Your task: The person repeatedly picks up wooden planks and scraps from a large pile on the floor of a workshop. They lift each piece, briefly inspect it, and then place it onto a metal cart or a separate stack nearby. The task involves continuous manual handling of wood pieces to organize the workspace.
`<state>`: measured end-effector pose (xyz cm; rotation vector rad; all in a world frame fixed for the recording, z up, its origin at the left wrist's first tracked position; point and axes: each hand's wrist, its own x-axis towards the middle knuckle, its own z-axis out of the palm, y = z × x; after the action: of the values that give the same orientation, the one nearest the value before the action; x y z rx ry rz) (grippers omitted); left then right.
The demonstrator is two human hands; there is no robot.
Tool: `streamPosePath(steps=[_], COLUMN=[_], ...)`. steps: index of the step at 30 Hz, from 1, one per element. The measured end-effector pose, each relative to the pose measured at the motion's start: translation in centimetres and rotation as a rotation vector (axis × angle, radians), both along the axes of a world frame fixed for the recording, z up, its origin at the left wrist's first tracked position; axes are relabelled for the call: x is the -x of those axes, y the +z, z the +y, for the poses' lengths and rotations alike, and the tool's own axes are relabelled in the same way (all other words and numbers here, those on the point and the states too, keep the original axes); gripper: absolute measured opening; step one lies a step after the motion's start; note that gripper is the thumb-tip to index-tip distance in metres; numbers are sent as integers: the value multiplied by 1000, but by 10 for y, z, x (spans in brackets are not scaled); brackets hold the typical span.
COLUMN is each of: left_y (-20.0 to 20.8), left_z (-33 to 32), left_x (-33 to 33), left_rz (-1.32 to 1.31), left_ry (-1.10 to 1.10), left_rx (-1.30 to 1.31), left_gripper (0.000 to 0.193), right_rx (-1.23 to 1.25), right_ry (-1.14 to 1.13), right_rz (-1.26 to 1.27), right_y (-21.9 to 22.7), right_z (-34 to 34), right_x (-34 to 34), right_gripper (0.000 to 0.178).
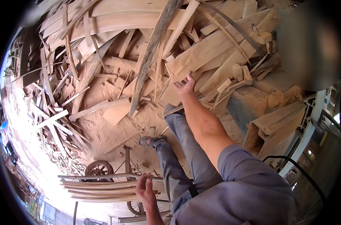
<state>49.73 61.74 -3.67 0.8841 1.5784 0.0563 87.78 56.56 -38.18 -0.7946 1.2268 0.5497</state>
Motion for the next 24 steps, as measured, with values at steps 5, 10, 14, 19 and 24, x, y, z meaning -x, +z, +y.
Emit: streamPosePath(steps=[5,10,14,19,24], left_y=[-3,12,41,83,154], left_z=[-7,-10,-1,11,52], left_x=[8,-3,-28,-25,-32], left_rz=[-5,-87,-253,-408,-496], left_ry=[111,-19,-36,-37,-83], left_rx=[51,23,-39,-132,-172], left_gripper=[32,39,36,33,56], right_rx=[-111,-353,-333,-312,-433], right_ry=[-20,-22,-121,-159,-116], right_rz=[-89,-456,-421,-448,-311], right_y=[37,164,255,350,412], right_z=[0,11,32,44,51], right_x=[0,-21,-76,-74,49], right_gripper=[66,50,41,40,41])
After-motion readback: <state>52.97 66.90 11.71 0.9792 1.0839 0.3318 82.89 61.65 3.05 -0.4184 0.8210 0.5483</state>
